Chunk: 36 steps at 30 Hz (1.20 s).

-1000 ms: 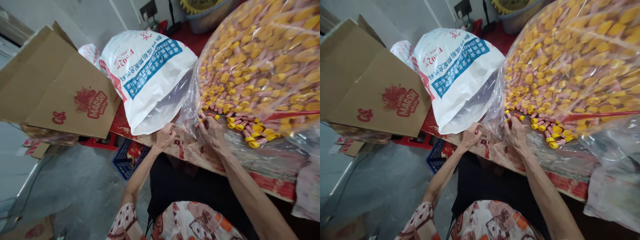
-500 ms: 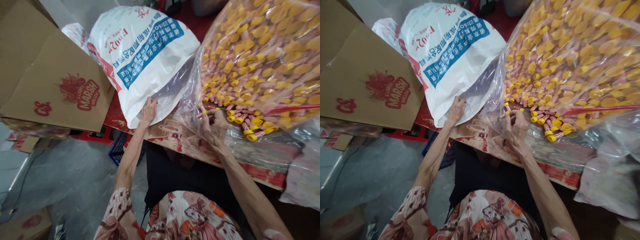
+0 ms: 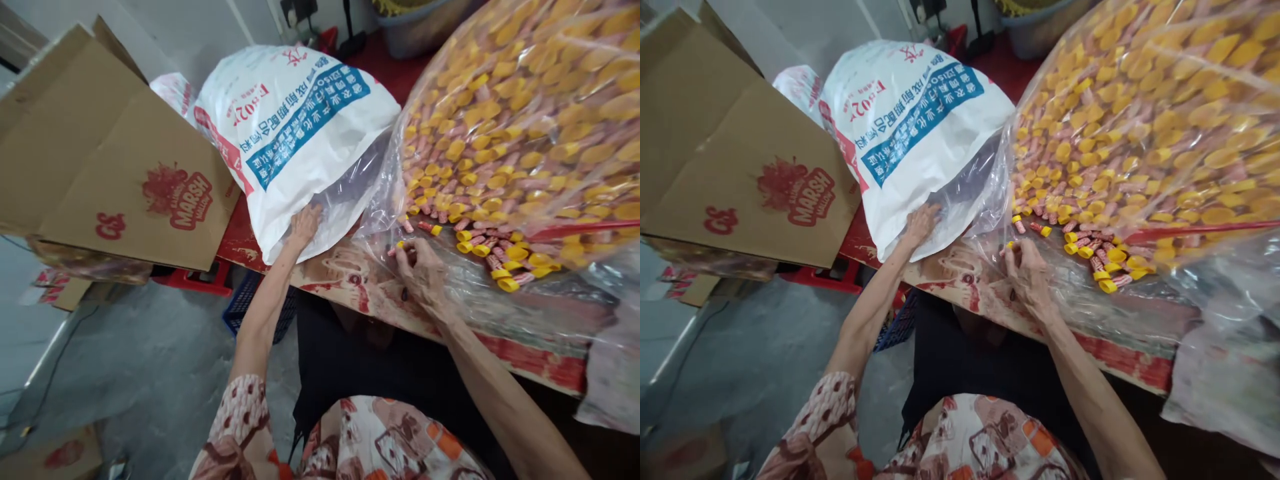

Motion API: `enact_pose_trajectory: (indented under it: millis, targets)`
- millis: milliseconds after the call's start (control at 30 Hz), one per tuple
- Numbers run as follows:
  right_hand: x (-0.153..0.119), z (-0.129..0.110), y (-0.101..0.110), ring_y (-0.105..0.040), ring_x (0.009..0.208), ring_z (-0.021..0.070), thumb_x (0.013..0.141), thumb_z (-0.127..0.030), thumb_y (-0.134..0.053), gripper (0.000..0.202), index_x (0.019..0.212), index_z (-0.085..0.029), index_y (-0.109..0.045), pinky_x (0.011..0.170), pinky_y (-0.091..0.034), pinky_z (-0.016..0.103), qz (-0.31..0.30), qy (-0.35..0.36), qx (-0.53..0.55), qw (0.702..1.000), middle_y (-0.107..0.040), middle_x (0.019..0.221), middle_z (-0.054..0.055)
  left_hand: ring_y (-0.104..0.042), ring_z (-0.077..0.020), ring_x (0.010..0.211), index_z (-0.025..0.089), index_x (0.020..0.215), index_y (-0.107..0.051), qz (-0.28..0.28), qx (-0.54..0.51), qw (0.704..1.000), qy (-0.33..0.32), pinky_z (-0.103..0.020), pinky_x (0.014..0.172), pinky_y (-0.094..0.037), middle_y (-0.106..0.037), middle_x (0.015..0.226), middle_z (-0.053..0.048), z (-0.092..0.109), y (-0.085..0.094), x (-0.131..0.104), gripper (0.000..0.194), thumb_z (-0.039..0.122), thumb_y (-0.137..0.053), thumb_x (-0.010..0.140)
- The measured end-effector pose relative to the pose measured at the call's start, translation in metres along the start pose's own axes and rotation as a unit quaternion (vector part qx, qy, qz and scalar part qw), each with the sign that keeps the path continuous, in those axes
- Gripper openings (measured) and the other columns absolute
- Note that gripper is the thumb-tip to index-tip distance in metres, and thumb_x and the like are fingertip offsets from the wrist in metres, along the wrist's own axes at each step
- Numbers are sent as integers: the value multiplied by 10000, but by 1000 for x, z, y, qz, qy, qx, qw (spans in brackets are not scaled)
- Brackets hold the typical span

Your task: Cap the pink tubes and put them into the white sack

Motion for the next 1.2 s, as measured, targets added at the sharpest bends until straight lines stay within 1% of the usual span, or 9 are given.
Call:
enact_pose_trajectory:
  millis: [233, 367, 467, 600, 733, 833, 933, 1133, 1200]
  targets:
    - [4, -3, 3, -691, 768, 298, 1091, -472, -508, 266, 924, -282, -592, 715, -545, 440, 4, 0, -13, 1000, -758, 947, 108, -713, -150, 894, 208, 1238, -706, 46, -191, 974, -109, -283, 894, -565, -757, 1238, -57, 15, -16, -5, 202, 133, -734, 1053]
    - [9, -26, 6, -662, 701, 243, 1106, -493, -536, 271, 979, -272, -629, 759, -570, 421, 29, -21, 43, 998, -780, 946, 71, -644, -114, 763, 212, 1216, -692, 69, -272, 953, -112, -248, 816, -554, -743, 1010, 7, 20, -16, -34, 189, 154, -715, 1038]
    - [7, -52, 0, -639, 672, 214, 1131, -549, -532, 334, 1023, -263, -667, 750, -575, 392, 29, -40, 76, 996, -776, 944, 59, -659, -111, 796, 222, 1217, -733, 51, -331, 931, -147, -229, 775, -556, -762, 1065, -13, 35, -7, -64, 198, 236, -741, 1020]
    - [-4, -68, -12, -689, 762, 219, 1126, -655, -518, 415, 995, -270, -604, 733, -578, 357, -47, -79, 165, 982, -771, 953, 58, -662, -123, 758, 212, 1172, -793, -5, -453, 883, -124, -218, 649, -541, -775, 997, -25, 61, -2, -101, 272, 427, -769, 1006]
    - [-10, -52, -5, -647, 731, 201, 1085, -717, -565, 466, 968, -268, -598, 667, -513, 313, -151, -80, 207, 963, -703, 849, 12, -585, -102, 584, 202, 1122, -824, -44, -542, 838, -50, -225, 519, -488, -765, 876, -12, 72, -5, -120, 399, 562, -809, 950]
    - [-9, -31, 14, -632, 743, 206, 1102, -629, -571, 430, 912, -254, -661, 700, -491, 322, -224, -9, 140, 964, -679, 805, 6, -597, -114, 557, 207, 1081, -828, -44, -519, 853, -23, -243, 513, -491, -756, 821, -7, 75, -3, -122, 367, 543, -840, 933]
    - [-3, -14, 33, -645, 794, 226, 1100, -455, -599, 335, 849, -252, -688, 764, -501, 353, -269, 47, 34, 962, -695, 826, 23, -691, -156, 701, 219, 1039, -815, -14, -411, 908, -79, -280, 679, -580, -773, 881, -24, 88, 1, -119, 213, 420, -817, 970]
    - [45, -6, 37, -679, 1016, 262, 1147, -213, -516, 198, 1154, -242, -712, 977, -593, 431, -73, -15, -108, 991, -766, 1175, 87, -741, -259, 1080, 230, 1156, -745, -24, -172, 971, -165, -331, 905, -565, -773, 1185, -91, 125, -9, -113, 132, 257, -709, 1032]
    - [63, -9, 23, -686, 1140, 244, 1168, -172, -471, 284, 1389, -178, -649, 1014, -601, 411, -88, -24, -137, 986, -686, 1419, 110, -737, -232, 1036, 227, 1140, -725, -34, -192, 967, -163, -313, 898, -556, -775, 1117, -68, 124, -11, -110, 111, 231, -703, 1032]
Point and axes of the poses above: each hand's wrist, its own x-axis towards the middle knuckle, its own y-axis out of the back of the hand, z = x × y, the point moved 1 cm from there along x, towards the middle knuckle
